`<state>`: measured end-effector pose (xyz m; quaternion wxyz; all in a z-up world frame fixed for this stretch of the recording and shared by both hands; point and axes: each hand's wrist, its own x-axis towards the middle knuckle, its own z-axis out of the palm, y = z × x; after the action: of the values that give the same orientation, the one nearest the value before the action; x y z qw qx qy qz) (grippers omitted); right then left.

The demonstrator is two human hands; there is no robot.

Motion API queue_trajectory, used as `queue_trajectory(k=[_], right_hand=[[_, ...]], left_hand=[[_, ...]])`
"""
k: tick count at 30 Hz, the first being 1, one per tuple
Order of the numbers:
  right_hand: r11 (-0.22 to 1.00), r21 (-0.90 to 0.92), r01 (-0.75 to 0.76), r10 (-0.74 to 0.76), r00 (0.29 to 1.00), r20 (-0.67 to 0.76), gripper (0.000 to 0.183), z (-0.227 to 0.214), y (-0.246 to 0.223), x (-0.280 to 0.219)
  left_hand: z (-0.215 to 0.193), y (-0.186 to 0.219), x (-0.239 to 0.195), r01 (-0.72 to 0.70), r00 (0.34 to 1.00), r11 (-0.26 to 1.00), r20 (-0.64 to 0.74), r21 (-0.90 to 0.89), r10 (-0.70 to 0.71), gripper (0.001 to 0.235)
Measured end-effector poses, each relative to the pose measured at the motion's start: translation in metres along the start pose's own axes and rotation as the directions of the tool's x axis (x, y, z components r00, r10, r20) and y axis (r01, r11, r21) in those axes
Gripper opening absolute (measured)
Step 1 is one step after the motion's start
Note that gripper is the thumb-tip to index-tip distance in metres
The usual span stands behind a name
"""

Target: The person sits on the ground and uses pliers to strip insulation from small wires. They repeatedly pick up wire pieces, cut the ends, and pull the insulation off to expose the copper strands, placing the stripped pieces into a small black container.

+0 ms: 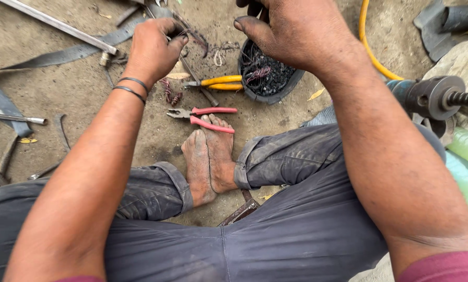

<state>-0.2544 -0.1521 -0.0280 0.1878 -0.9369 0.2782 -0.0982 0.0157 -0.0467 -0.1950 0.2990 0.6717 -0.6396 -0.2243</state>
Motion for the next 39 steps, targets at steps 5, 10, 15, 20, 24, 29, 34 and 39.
queue_trajectory(k=[5, 10, 15, 20, 24, 29, 34, 39], right_hand=[[0.989, 0.145, 0.028, -0.021, 0.998, -0.055, 0.035, 0.014, 0.001, 0.005], [0.993, 0.081, -0.084, 0.082, 0.996, 0.038, 0.028, 0.046, 0.011, 0.003], [0.956, -0.023, -0.292, 0.292, 0.941, 0.171, 0.028, 0.087, 0.03, -0.001], [0.988, -0.118, -0.102, 0.12, 0.98, 0.159, 0.038, 0.13, 0.032, -0.018], [0.977, -0.2, -0.074, 0.11, 0.978, 0.175, 0.036, 0.171, 0.044, -0.01], [0.894, -0.44, -0.083, 0.21, 0.946, 0.247, 0.02, 0.202, 0.058, 0.011], [0.954, 0.086, -0.287, 0.287, 0.958, 0.018, 0.014, 0.156, 0.084, 0.044], [0.808, 0.265, -0.526, 0.513, 0.849, 0.122, 0.013, 0.131, 0.086, 0.028]], left_hand=[[-0.078, 0.063, 0.007, 0.163, 0.982, 0.975, 0.12, -0.152, -0.146, 0.014], [-0.12, 0.098, -0.029, 0.101, 0.984, 0.988, 0.134, 0.121, -0.117, 0.022], [-0.106, 0.102, -0.032, 0.046, 0.997, 0.992, 0.057, 0.117, -0.053, 0.04], [-0.107, 0.098, -0.009, -0.093, 0.995, 0.968, -0.009, 0.232, 0.098, 0.034], [-0.105, 0.09, -0.005, -0.144, 0.984, 0.971, -0.076, 0.193, 0.161, 0.033], [-0.107, 0.073, -0.01, -0.057, 0.996, 0.947, -0.052, 0.315, 0.077, 0.032], [-0.115, 0.065, 0.002, -0.034, 0.997, 0.931, -0.052, 0.364, 0.057, 0.031], [-0.118, 0.059, -0.003, -0.091, 0.986, 0.88, -0.083, 0.466, 0.146, 0.034]])
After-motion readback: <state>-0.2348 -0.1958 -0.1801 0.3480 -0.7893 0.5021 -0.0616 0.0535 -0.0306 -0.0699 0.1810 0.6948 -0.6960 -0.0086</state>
